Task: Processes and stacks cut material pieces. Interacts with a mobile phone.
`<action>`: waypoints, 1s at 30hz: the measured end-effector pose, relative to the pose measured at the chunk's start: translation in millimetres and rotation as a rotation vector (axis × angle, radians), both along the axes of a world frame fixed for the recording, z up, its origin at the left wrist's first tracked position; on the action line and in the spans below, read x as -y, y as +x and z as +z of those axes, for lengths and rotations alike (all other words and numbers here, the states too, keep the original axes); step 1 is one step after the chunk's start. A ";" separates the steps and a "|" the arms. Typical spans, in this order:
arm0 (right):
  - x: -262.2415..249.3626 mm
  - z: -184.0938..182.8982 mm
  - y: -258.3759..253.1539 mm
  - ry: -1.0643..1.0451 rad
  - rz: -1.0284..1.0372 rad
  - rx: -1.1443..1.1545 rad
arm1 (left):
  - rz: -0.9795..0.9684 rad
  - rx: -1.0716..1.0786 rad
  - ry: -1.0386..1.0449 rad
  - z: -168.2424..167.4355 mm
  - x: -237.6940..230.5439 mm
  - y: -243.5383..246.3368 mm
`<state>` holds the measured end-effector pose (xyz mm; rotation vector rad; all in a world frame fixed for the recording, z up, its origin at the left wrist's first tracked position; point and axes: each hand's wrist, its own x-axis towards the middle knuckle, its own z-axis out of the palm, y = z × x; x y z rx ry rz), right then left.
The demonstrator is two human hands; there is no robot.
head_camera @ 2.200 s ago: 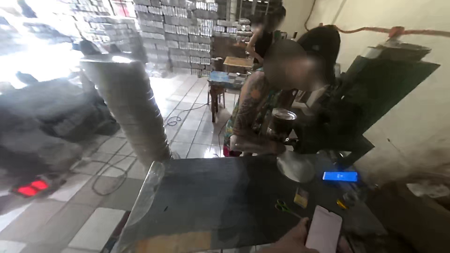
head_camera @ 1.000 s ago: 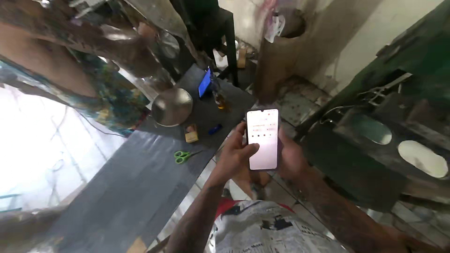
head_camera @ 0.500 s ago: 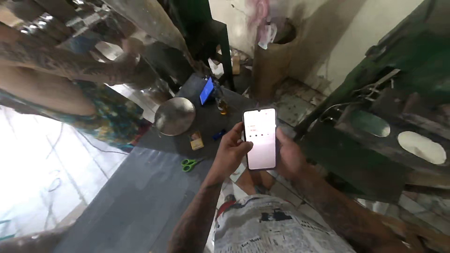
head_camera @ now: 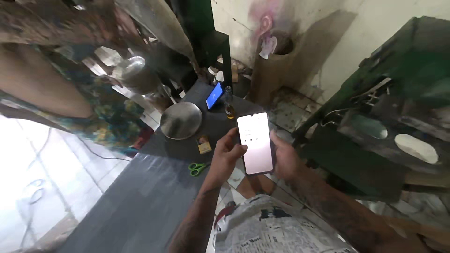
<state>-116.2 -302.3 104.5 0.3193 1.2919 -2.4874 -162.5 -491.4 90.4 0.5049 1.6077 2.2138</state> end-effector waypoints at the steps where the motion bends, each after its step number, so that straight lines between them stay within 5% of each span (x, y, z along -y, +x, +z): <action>1: 2.5 1.2 0.6 0.010 -0.004 -0.011 | -0.014 -0.007 0.008 -0.6 3.8 0.9; 16: -2.3 -5.8 0.9 -0.061 0.067 -0.149 | 0.125 0.066 -0.068 -30.4 27.2 75.7; 26: -8.4 -4.7 5.2 -0.113 0.050 -0.094 | 0.182 -0.154 -0.182 -21.9 -4.3 82.2; 30: -16.8 -6.5 7.9 -0.135 0.047 -0.087 | 0.155 -0.084 -0.153 -11.7 -17.0 73.4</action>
